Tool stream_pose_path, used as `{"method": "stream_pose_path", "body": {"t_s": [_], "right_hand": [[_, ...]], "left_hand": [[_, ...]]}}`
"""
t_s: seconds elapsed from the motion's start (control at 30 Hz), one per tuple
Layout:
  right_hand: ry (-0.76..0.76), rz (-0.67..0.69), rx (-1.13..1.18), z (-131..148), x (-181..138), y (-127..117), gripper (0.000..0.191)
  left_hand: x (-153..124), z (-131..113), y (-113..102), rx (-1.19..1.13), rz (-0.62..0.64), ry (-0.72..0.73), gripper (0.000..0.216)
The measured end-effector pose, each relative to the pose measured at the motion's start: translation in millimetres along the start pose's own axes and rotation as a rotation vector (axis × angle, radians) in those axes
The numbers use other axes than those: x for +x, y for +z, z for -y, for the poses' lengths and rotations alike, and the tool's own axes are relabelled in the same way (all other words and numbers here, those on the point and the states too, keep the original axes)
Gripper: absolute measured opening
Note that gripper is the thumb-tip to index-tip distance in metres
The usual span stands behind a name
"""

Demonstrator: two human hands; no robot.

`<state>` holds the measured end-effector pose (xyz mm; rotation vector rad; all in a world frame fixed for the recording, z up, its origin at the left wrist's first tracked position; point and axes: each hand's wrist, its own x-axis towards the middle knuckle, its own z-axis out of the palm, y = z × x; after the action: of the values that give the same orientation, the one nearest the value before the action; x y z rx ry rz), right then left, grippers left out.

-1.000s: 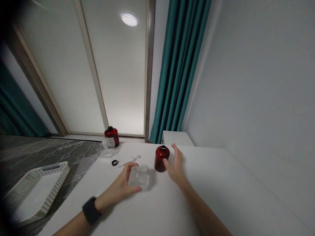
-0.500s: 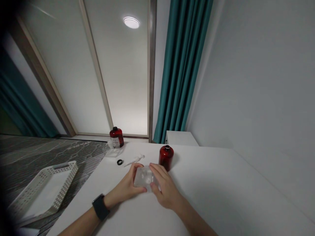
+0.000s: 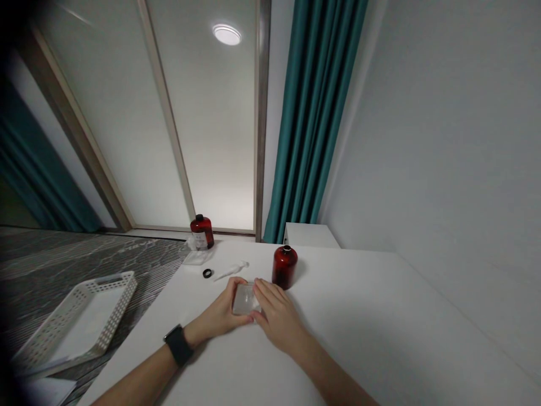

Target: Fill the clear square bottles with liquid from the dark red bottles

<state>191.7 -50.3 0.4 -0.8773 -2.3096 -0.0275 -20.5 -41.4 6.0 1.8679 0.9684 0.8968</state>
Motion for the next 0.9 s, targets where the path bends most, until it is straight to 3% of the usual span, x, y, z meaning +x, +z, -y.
{"method": "stream_pose_path", "body": {"t_s": [0.27, 0.43, 0.6, 0.77, 0.9], "right_hand": [[-0.031, -0.098, 0.003, 12, -8, -5, 0.05], [-0.009, -0.084, 0.039, 21, -13, -11, 0.056], [0.052, -0.06, 0.195, 22, -15, -14, 0.049], [0.248, -0.148, 0.518, 18, -17, -15, 0.031], [0.408, -0.168, 0.525, 15, -15, -7, 0.025]], "left_hand": [[0, 4, -1, 0.031, 0.024, 0.014, 0.064], [0, 1, -2, 0.069, 0.023, 0.013, 0.064], [0, 2, -3, 0.052, 0.035, 0.015, 0.064], [2, 4, -3, 0.101, 0.044, 0.045, 0.064], [3, 7, -8, 0.132, 0.081, 0.082, 0.072]]}}
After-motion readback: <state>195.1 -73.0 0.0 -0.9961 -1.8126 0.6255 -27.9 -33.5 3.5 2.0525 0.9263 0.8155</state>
